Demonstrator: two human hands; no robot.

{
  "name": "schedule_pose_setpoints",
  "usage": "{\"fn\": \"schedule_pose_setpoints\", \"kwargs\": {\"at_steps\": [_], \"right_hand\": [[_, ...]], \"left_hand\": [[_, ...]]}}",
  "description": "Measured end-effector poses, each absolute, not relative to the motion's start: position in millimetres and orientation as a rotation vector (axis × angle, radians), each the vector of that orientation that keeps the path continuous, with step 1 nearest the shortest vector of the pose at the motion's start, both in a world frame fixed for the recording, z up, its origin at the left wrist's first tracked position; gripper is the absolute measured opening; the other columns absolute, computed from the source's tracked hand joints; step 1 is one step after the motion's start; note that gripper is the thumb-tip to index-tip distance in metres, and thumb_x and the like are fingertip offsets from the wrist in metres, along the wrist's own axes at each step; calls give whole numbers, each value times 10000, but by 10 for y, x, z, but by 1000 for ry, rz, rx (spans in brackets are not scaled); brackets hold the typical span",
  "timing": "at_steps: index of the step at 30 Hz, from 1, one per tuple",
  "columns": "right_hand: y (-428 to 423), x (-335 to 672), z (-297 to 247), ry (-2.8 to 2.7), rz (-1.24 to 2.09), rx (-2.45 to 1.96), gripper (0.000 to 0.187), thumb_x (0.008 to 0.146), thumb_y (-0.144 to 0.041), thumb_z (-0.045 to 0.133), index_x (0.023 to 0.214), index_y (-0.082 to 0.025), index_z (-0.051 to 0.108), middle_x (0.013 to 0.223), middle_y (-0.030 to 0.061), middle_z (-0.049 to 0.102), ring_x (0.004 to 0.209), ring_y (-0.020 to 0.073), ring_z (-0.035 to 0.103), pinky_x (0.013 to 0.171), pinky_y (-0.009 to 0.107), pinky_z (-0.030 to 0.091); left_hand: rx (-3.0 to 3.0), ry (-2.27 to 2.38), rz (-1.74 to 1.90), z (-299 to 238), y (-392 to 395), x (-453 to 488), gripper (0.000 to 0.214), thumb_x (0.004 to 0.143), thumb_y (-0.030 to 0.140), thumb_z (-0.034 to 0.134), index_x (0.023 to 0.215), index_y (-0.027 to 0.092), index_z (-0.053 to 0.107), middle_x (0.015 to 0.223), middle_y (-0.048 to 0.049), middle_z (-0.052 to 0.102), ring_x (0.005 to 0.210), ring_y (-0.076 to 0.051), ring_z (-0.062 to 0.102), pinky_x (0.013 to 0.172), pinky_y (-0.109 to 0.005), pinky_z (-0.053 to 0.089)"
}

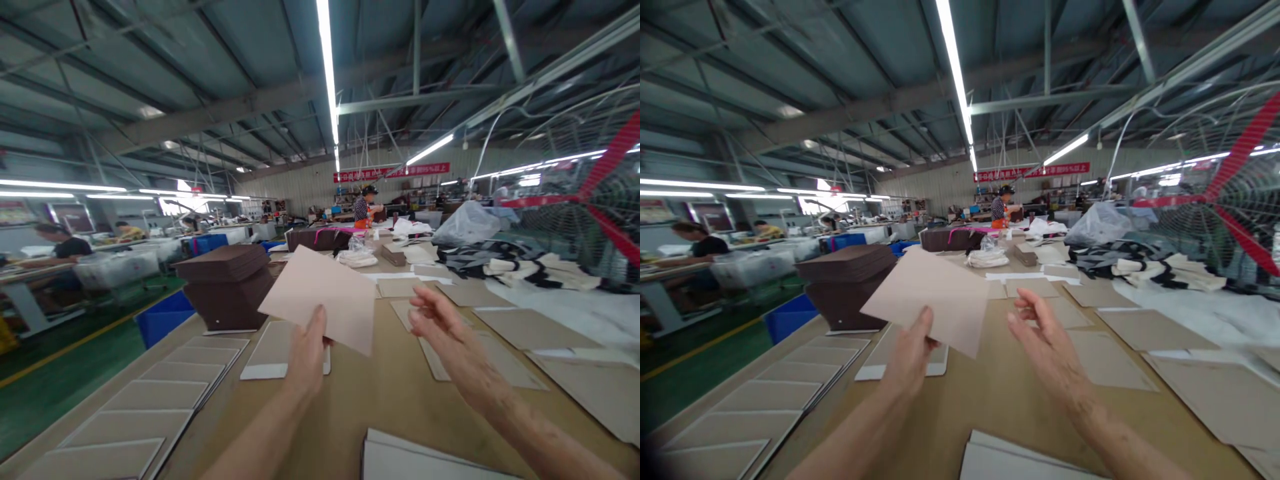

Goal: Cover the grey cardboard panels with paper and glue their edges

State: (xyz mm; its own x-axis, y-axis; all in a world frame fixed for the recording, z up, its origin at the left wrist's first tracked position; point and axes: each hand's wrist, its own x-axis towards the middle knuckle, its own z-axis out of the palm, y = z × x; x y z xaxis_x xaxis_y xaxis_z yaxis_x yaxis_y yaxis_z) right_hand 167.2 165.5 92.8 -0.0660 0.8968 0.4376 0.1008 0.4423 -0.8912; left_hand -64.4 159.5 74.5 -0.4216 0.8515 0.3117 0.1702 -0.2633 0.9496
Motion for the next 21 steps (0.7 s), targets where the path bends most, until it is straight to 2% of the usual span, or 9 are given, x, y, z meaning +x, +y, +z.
{"fn": "schedule_pose_setpoints", "kwargs": {"at_steps": [2, 4, 9, 13, 18, 21], "right_hand": [[1645, 1797, 789, -1428, 859, -1077, 600, 861, -640, 578, 1342, -282, 552, 1180, 46, 607, 935, 221, 607, 887, 398, 499], [1603, 1839, 681, -1425, 902, -1134, 610, 872, -644, 547, 1351, -266, 561, 1153, 39, 614, 862, 206, 611, 848, 380, 504], [1453, 1821, 642, -1511, 843, -1105, 585, 885, -607, 504, 1308, -219, 613, 1155, 49, 605, 900, 213, 599, 824, 360, 488], [1406, 1845, 687, -1405, 829, -1123, 563, 795, -581, 587, 1201, -199, 664, 1031, 49, 632, 887, 225, 590, 810, 366, 475], [1381, 1855, 719, -1121, 828, -1077, 586, 663, -566, 704, 1111, -196, 628, 915, 29, 604, 804, 204, 572, 718, 334, 467], [1360, 1875, 729, -1068, 862, -1038, 565, 624, -551, 755, 1045, -190, 647, 846, 13, 611, 750, 181, 561, 688, 307, 455]], "left_hand": [[1105, 1309, 1760, 641, 1402, -513, 485, 928, 599, 468, 1146, 188, 606, 1147, -111, 688, 903, -244, 671, 617, -294, 530], [971, 1186, 1761, 520, 1231, -322, 481, 868, 619, 569, 1131, 218, 600, 1187, -90, 684, 885, -206, 677, 595, -261, 529], [575, 791, 1663, 339, 963, 87, 511, 701, 504, 849, 1083, 229, 653, 1126, -65, 718, 845, -172, 677, 574, -222, 515], [530, 776, 1625, 357, 869, 222, 546, 645, 501, 894, 1048, 192, 693, 1076, -79, 735, 815, -179, 679, 558, -227, 525], [491, 758, 1666, 433, 805, 339, 607, 598, 517, 913, 1069, 206, 687, 1068, -70, 738, 788, -178, 678, 546, -239, 538], [492, 766, 1668, 468, 764, 407, 587, 634, 496, 900, 1079, 182, 682, 1071, -89, 737, 786, -176, 677, 553, -238, 537]]}}
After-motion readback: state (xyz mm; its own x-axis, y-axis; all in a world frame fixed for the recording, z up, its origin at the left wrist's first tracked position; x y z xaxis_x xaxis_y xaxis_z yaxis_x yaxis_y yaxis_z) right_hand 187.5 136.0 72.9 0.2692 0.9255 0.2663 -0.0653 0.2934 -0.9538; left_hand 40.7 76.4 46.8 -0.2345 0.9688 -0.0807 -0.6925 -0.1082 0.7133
